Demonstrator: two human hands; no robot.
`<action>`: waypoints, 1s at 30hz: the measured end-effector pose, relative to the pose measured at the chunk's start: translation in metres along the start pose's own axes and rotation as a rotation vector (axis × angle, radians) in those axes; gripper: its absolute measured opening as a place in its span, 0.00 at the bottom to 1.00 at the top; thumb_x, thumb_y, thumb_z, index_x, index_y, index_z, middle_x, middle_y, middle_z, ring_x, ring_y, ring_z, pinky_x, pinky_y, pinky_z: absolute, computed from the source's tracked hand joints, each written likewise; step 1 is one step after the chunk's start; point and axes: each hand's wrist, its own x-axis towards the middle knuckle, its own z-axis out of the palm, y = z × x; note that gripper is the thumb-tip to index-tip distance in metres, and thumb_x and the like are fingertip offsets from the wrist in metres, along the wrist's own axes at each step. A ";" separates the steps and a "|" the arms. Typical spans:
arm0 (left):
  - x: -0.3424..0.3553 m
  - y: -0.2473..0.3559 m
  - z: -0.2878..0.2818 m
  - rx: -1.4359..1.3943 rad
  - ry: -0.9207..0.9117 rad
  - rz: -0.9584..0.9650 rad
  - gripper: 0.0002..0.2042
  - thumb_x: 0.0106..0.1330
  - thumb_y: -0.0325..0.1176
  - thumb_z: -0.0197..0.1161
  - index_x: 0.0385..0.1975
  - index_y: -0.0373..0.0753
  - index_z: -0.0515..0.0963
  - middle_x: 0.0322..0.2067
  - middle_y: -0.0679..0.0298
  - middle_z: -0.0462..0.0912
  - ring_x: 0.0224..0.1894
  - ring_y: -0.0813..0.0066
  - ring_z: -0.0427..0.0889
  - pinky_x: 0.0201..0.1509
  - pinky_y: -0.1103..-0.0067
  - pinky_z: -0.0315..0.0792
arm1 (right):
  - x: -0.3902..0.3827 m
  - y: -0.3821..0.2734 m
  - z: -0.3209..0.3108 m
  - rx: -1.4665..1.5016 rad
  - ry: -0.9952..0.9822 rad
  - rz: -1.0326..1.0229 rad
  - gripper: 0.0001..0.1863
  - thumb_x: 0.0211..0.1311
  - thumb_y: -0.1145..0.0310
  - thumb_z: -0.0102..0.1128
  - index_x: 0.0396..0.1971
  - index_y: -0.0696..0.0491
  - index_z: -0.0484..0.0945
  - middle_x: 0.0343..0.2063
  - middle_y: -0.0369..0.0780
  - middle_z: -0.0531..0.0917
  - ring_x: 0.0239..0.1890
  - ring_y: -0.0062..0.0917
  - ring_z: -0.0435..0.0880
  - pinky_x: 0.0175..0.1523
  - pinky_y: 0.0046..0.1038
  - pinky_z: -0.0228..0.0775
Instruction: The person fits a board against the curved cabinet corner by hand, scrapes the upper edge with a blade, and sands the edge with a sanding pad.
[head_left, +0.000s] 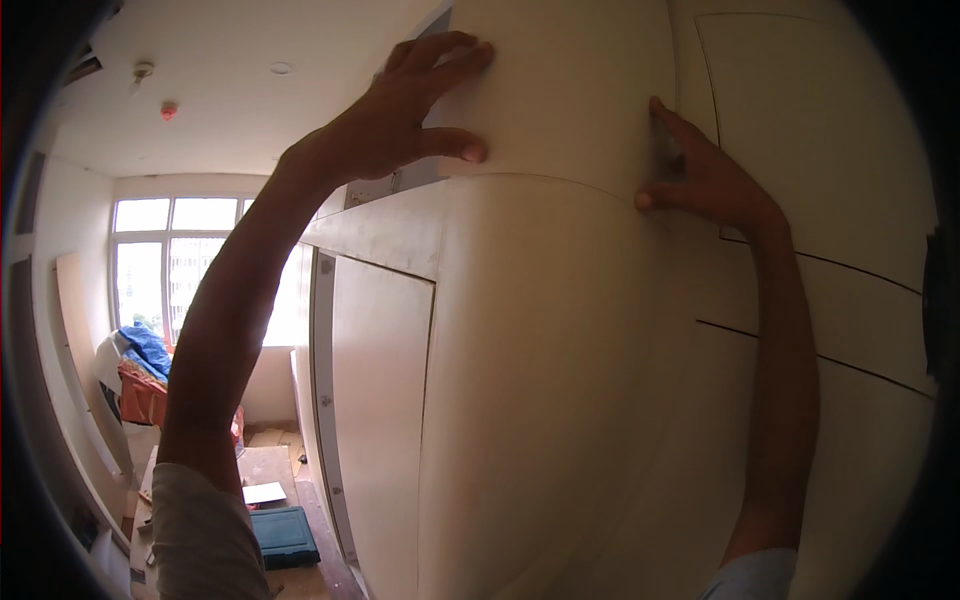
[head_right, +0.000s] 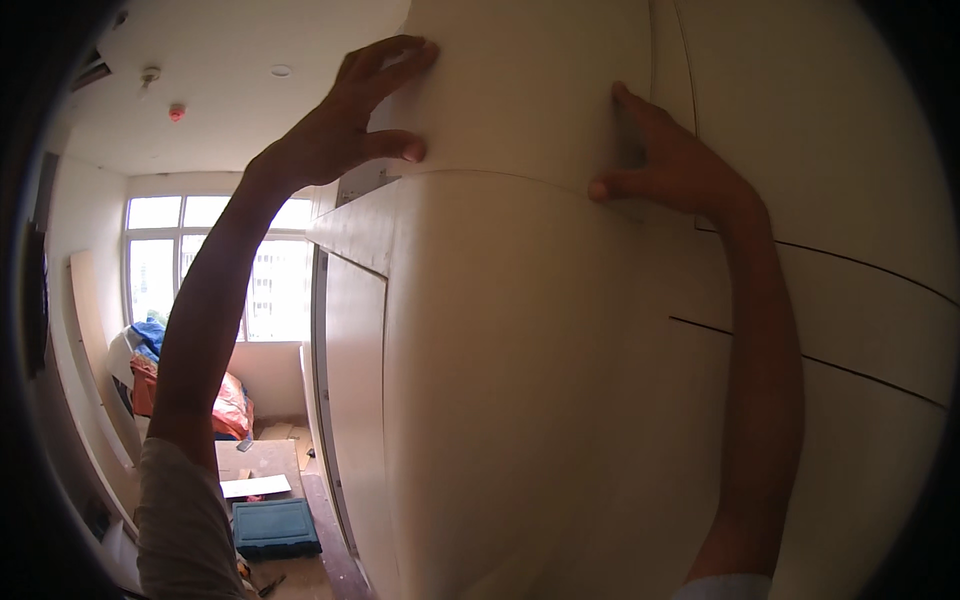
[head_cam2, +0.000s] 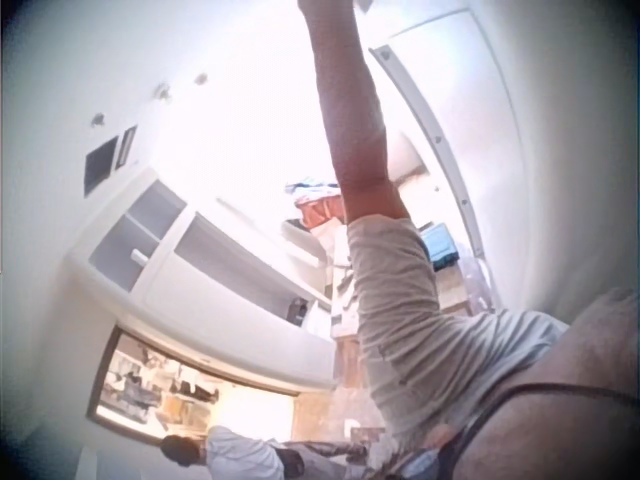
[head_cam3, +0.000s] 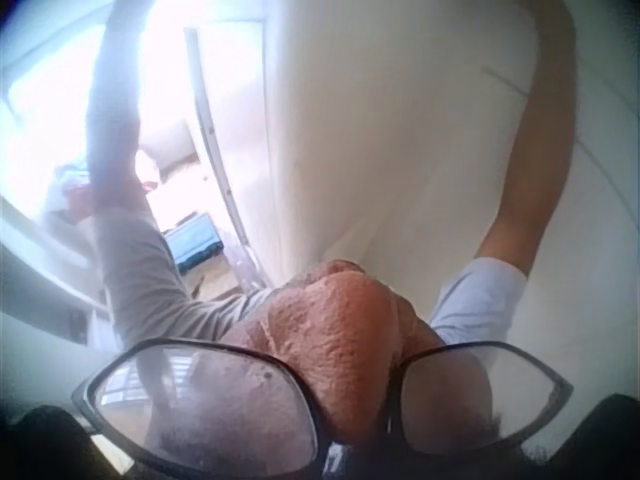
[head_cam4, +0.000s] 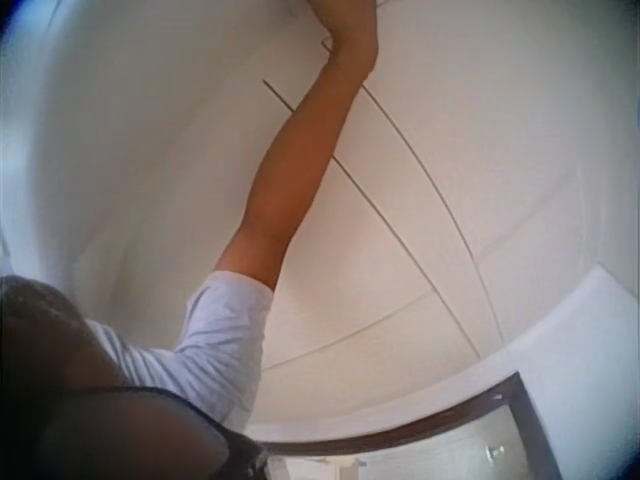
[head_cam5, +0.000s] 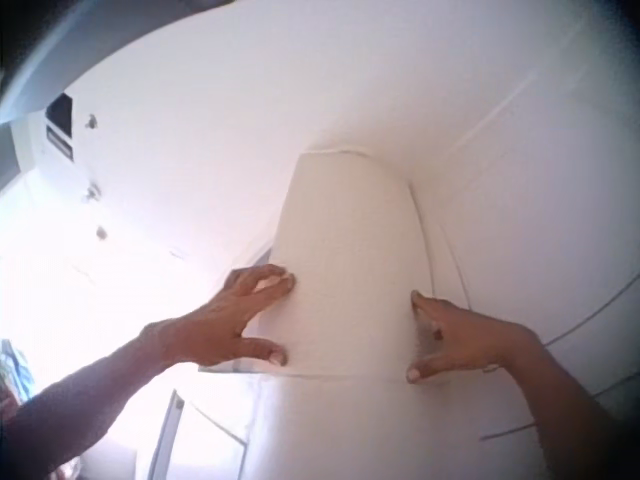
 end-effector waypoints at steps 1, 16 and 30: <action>0.002 0.005 -0.003 0.058 -0.026 -0.019 0.48 0.57 0.54 0.76 0.77 0.55 0.58 0.79 0.62 0.49 0.80 0.58 0.50 0.81 0.56 0.56 | 0.000 -0.002 0.000 -0.007 -0.011 0.017 0.70 0.41 0.41 0.81 0.79 0.53 0.47 0.77 0.51 0.56 0.79 0.44 0.56 0.79 0.44 0.53; -0.002 0.033 -0.014 -0.169 -0.068 0.067 0.42 0.61 0.31 0.74 0.76 0.61 0.61 0.75 0.62 0.60 0.75 0.56 0.63 0.75 0.57 0.68 | 0.006 0.009 0.000 -0.127 0.013 -0.051 0.63 0.50 0.49 0.78 0.79 0.54 0.48 0.76 0.49 0.60 0.74 0.44 0.66 0.74 0.40 0.64; -0.004 0.017 -0.005 0.037 -0.024 0.116 0.34 0.60 0.38 0.74 0.69 0.62 0.73 0.76 0.62 0.60 0.77 0.54 0.57 0.76 0.53 0.64 | 0.008 -0.038 -0.012 -0.034 -0.174 0.176 0.81 0.34 0.23 0.73 0.76 0.67 0.45 0.69 0.64 0.65 0.61 0.48 0.80 0.51 0.37 0.83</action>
